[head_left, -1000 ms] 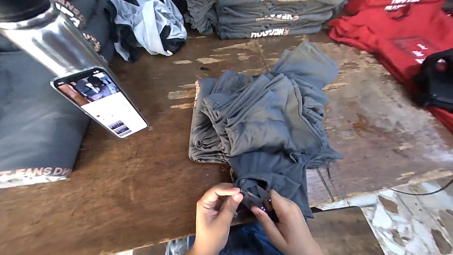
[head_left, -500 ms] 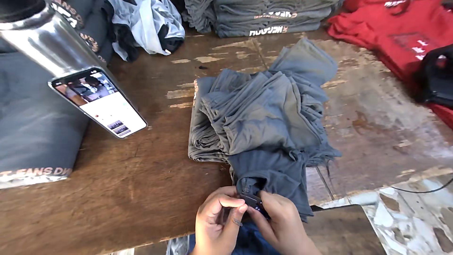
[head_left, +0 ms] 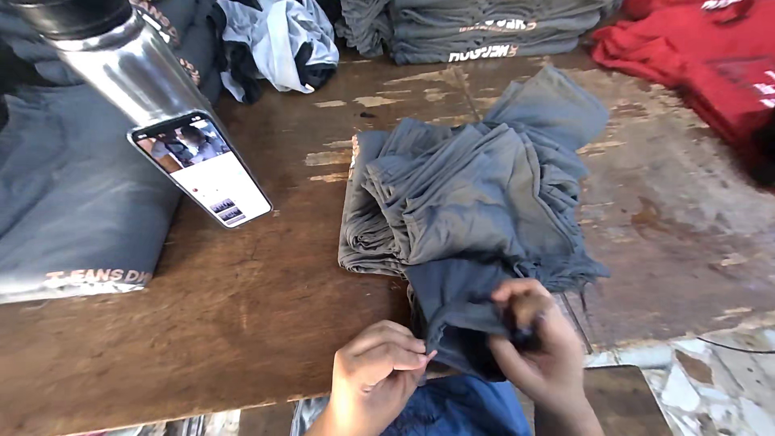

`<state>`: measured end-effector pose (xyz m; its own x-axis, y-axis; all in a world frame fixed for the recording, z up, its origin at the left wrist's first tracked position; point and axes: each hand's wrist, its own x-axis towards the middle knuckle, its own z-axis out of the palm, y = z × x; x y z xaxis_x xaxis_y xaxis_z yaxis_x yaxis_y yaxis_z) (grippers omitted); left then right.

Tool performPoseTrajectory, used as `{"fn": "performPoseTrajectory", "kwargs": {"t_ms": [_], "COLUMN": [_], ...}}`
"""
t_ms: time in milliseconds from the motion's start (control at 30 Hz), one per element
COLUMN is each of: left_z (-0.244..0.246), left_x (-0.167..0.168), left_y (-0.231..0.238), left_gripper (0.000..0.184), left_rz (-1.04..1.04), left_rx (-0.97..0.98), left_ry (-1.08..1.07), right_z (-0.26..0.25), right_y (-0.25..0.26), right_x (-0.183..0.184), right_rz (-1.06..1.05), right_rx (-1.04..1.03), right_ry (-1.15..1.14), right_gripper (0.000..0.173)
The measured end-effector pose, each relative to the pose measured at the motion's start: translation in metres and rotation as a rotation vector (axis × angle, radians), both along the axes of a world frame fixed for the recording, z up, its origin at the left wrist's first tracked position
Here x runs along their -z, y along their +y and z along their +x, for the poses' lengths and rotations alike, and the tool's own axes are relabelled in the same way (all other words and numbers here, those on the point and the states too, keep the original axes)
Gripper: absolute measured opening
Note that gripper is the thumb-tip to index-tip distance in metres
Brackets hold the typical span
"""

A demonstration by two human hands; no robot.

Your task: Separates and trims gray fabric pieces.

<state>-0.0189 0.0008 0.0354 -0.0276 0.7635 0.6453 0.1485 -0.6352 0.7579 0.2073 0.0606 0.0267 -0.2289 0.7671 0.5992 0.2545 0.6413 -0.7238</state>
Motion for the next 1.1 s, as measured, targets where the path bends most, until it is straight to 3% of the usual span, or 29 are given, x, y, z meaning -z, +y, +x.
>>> {"fn": "performPoseTrajectory", "kwargs": {"t_ms": [100, 200, 300, 367, 400, 500, 667, 1100], "left_z": [-0.019, -0.019, -0.019, -0.018, -0.017, -0.014, -0.015, -0.02], "left_x": [-0.004, -0.024, -0.014, -0.003, -0.002, -0.003, -0.004, -0.004], "left_y": [0.0, 0.002, 0.005, 0.006, 0.006, 0.004, 0.004, 0.001], "left_gripper": [0.009, 0.015, 0.01, 0.006, 0.005, 0.007, 0.008, 0.006], "left_rz": [-0.029, -0.193, -0.23, -0.206, -0.207, -0.188, -0.17, -0.202], "left_rx": [0.099, 0.178, 0.201, 0.176, 0.16, 0.125, 0.114, 0.124], "left_ry": [0.241, 0.408, 0.393, 0.355, 0.343, 0.332, 0.33, 0.341], "right_z": [0.015, 0.029, 0.018, 0.012, 0.011, 0.007, 0.003, 0.0], "right_y": [-0.014, -0.025, -0.033, -0.036, -0.037, -0.039, -0.043, -0.046], "right_x": [-0.014, -0.018, -0.024, -0.014, -0.007, 0.002, 0.001, -0.003], "right_rz": [-0.107, -0.17, -0.267, -0.18, -0.101, 0.023, 0.054, 0.017], "right_rx": [-0.198, -0.117, -0.09, -0.055, -0.03, 0.017, 0.086, 0.114], "right_ry": [0.237, -0.167, -0.49, -0.579, -0.619, -0.694, -0.778, -0.808], "right_gripper": [0.02, 0.008, 0.034, 0.056, 0.059, 0.06, 0.057, 0.057]}}
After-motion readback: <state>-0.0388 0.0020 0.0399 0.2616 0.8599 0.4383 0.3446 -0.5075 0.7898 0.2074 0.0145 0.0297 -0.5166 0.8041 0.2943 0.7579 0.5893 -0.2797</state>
